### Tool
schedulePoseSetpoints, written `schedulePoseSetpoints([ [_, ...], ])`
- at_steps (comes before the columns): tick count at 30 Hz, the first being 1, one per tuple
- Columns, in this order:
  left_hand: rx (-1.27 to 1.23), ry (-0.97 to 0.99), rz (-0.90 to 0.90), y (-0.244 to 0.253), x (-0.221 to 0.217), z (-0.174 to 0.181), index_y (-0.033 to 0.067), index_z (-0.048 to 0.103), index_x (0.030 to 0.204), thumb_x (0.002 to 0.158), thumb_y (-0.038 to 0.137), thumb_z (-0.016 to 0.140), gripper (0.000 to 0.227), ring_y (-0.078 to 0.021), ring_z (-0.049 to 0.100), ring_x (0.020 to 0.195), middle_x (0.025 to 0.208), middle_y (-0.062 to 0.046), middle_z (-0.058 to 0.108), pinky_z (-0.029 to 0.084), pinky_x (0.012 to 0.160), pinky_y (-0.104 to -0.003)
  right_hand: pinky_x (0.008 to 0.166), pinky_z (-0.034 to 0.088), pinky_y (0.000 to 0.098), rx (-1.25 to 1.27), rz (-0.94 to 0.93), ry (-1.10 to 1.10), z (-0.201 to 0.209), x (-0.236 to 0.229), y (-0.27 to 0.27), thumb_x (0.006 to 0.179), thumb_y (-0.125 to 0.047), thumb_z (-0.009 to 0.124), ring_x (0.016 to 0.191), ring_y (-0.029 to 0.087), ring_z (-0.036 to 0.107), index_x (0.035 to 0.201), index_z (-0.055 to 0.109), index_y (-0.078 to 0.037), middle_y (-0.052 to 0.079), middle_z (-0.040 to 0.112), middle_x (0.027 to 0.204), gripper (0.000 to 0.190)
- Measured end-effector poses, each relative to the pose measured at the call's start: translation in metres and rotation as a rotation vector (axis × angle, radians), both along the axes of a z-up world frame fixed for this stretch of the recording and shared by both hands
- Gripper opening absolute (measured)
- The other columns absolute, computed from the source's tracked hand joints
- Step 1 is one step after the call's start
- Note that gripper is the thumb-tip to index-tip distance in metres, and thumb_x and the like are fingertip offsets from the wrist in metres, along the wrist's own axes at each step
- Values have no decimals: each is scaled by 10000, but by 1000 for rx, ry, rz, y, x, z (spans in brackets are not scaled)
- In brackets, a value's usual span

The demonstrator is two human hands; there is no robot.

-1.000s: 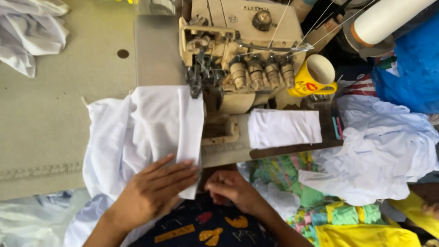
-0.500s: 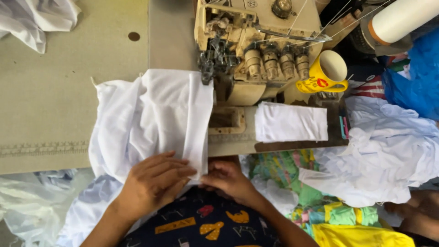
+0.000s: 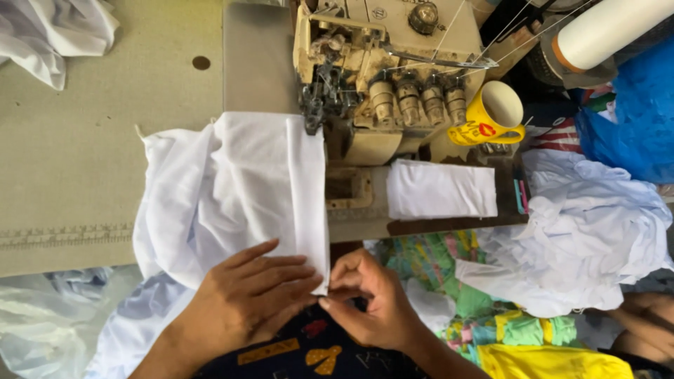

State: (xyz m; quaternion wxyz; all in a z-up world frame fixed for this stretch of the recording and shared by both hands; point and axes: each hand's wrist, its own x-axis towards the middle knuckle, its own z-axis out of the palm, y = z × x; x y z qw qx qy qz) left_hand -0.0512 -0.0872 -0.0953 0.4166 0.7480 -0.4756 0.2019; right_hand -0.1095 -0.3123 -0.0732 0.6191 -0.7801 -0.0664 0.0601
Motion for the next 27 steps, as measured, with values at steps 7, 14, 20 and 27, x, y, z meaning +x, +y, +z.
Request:
schedulePoseSetpoints([
  [7,76,9,-162,8,22,39,154,759,1051,963,194,636,156,-172,764,961,1009,1,789,553,978,-481,718,586,279,-429,95,-644,23,19,10,870,51,660,756,198,735,943,709,-53,55,745,873,136],
  [14,358,-258,193,-9,104,28,109,683,1241,805,162,758,445,-301,603,1326,1344,-127,691,391,1186,-525,1011,608,433,-388,206,-770,44,16,16,933,-9,635,1178,372,696,1010,726,-45,199,693,1163,125],
  [20,151,-265,173,-26,78,23,81,754,1041,849,-36,608,269,-257,723,1112,1081,-73,776,519,1040,-481,993,627,405,-320,384,-752,29,7,0,1050,-149,613,1188,365,727,1124,716,-4,155,736,1188,192],
  [27,190,-221,200,-19,85,13,92,727,1228,828,11,623,422,-274,636,1286,1310,-59,712,464,1102,-462,891,671,371,-248,171,-711,30,26,13,940,-33,642,937,295,814,902,740,-25,130,794,937,106],
])
